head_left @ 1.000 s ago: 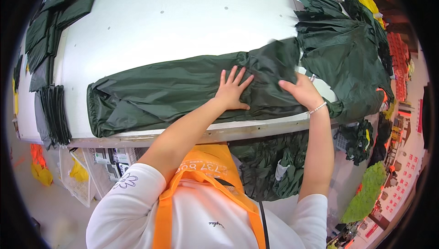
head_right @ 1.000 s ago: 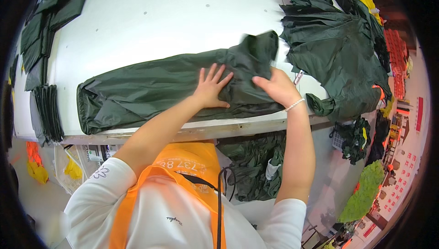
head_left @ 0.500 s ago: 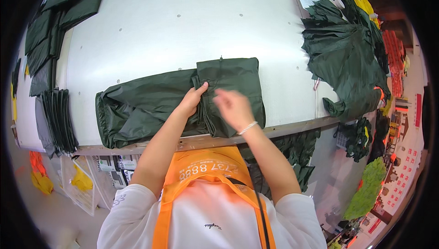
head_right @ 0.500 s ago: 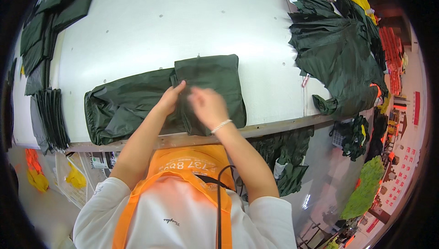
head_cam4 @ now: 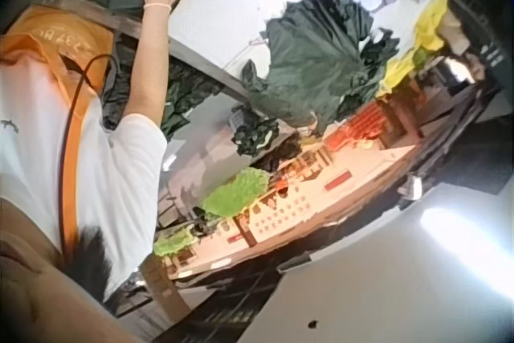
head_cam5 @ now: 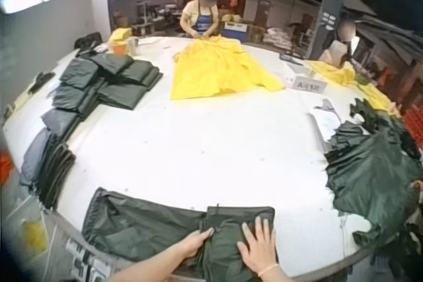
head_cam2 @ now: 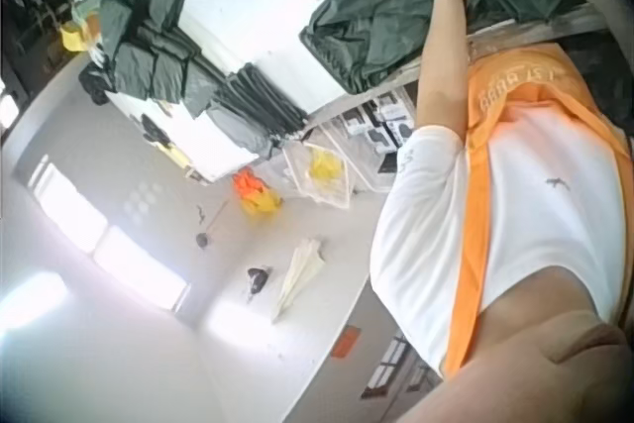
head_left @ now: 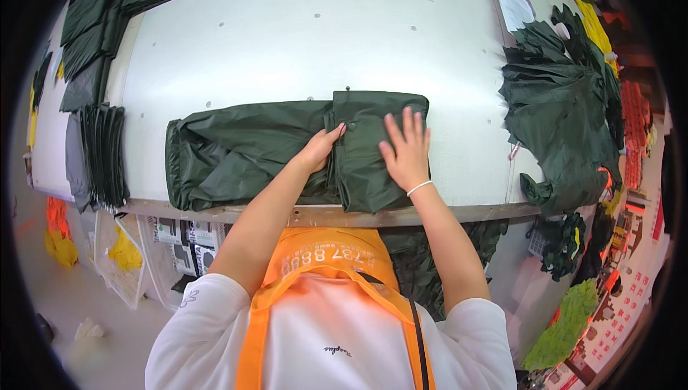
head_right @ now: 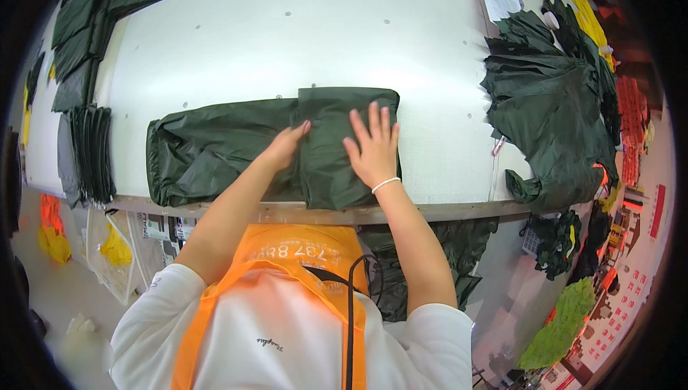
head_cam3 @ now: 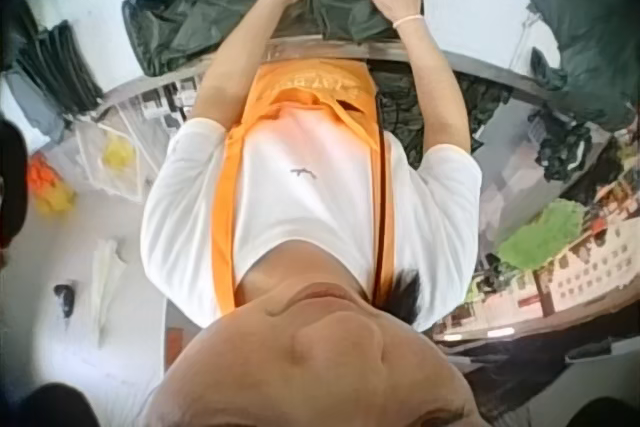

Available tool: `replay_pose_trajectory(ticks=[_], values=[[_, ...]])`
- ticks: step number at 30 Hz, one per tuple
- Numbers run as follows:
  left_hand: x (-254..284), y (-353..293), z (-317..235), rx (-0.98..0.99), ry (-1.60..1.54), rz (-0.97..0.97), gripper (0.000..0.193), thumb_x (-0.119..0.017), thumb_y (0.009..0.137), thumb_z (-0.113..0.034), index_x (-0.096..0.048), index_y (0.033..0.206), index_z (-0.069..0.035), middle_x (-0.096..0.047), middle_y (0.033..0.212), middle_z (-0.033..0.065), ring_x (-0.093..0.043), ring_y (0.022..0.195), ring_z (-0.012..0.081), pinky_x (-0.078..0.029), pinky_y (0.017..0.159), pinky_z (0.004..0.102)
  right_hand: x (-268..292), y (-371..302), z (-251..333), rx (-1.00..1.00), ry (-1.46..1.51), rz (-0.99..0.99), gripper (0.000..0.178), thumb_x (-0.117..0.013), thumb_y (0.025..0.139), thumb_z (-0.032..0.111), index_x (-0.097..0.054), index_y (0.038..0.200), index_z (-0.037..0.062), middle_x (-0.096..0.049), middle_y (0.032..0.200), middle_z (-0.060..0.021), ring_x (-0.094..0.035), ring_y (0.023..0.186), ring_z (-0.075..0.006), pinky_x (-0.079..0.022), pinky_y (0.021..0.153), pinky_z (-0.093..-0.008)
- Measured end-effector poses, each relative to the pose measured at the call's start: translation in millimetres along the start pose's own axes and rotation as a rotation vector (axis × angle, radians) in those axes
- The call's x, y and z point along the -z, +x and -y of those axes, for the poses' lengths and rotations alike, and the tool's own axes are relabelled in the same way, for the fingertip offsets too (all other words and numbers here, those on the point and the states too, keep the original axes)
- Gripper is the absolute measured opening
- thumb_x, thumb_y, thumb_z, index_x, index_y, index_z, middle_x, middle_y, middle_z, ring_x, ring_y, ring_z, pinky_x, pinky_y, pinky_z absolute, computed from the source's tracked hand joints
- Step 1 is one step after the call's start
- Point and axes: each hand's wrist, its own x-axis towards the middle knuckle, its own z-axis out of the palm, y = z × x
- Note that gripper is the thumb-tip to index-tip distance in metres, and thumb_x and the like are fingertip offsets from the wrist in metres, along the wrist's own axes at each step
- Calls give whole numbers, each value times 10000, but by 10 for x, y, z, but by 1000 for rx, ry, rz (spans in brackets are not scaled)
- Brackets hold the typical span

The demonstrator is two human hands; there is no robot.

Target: The person folds a green jacket on a white table. They smooth the fabric, fold the sleeves and body, then place the folded jacket into a clear plastic bag.

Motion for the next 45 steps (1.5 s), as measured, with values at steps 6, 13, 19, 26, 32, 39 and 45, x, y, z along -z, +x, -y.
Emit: replay_pose_trajectory(ticks=[6, 13, 19, 26, 32, 39, 45], values=[[-418, -349, -84, -625, 847, -529, 653, -682, 794, -352, -429, 1241, 52, -496, 1233, 256, -486, 1151, 359, -406, 937, 374, -211, -26, 33, 90, -88, -31, 597, -536, 874, 382, -352, 1412, 203, -207, 1503, -122, -163, 1383, -348, -129, 1092, -544], [-145, -771, -122, -698, 1829, -289, 1168, -744, 503, -645, -257, 1445, -156, -159, 1523, 100, -137, 1395, 332, -136, 1071, 602, -209, -24, 315, 91, -192, 0, 624, -544, 865, 401, -355, 1398, 137, -237, 1476, -180, -186, 1359, -393, -153, 1083, -541], [422, -953, -374, -662, 1791, -289, 1112, -735, 542, -618, -259, 1447, -180, -163, 1527, 57, -134, 1402, 299, -136, 1079, 594, -88, 255, 736, 275, -78, 161, 701, -563, 836, 487, -362, 1393, 111, -201, 1477, -210, -191, 1340, -416, -176, 1070, -540], [1220, -1163, -864, -713, 1764, -668, 877, -671, 694, -567, -334, 1417, -203, -215, 1510, 60, -155, 1390, 323, -95, 1090, 578, -343, 392, 1063, 310, -61, 117, 689, -571, 831, 470, -365, 1400, 141, -162, 1507, -181, -120, 1388, -386, -91, 1082, -576], [1605, -1031, -807, -613, 1720, -551, 840, -659, 703, -552, -349, 1405, -211, -220, 1504, 64, -168, 1378, 344, -124, 1067, 598, -524, 511, 1703, 306, -97, 185, 713, -602, 796, 472, -366, 1398, 173, -164, 1486, -246, -132, 1392, -370, -82, 1076, -590], [1856, -1149, -952, -843, 1588, -78, 874, -552, 690, -711, -338, 1414, -270, -227, 1512, 26, -141, 1398, 334, -81, 1008, 697, -492, 549, 2102, 217, -224, 333, 761, -624, 790, 416, -330, 1403, 72, -115, 1482, -285, -93, 1386, -417, -68, 1068, -617], [2172, -1071, -897, -955, 1532, -15, 776, -578, 747, -623, -350, 1406, -284, -181, 1523, -32, -110, 1408, 274, -163, 986, 709, -80, 1251, 2698, 222, -499, 987, 922, -536, 796, 612, -210, 1444, 42, -34, 1473, -327, -92, 1377, -443, -205, 1043, -598]])
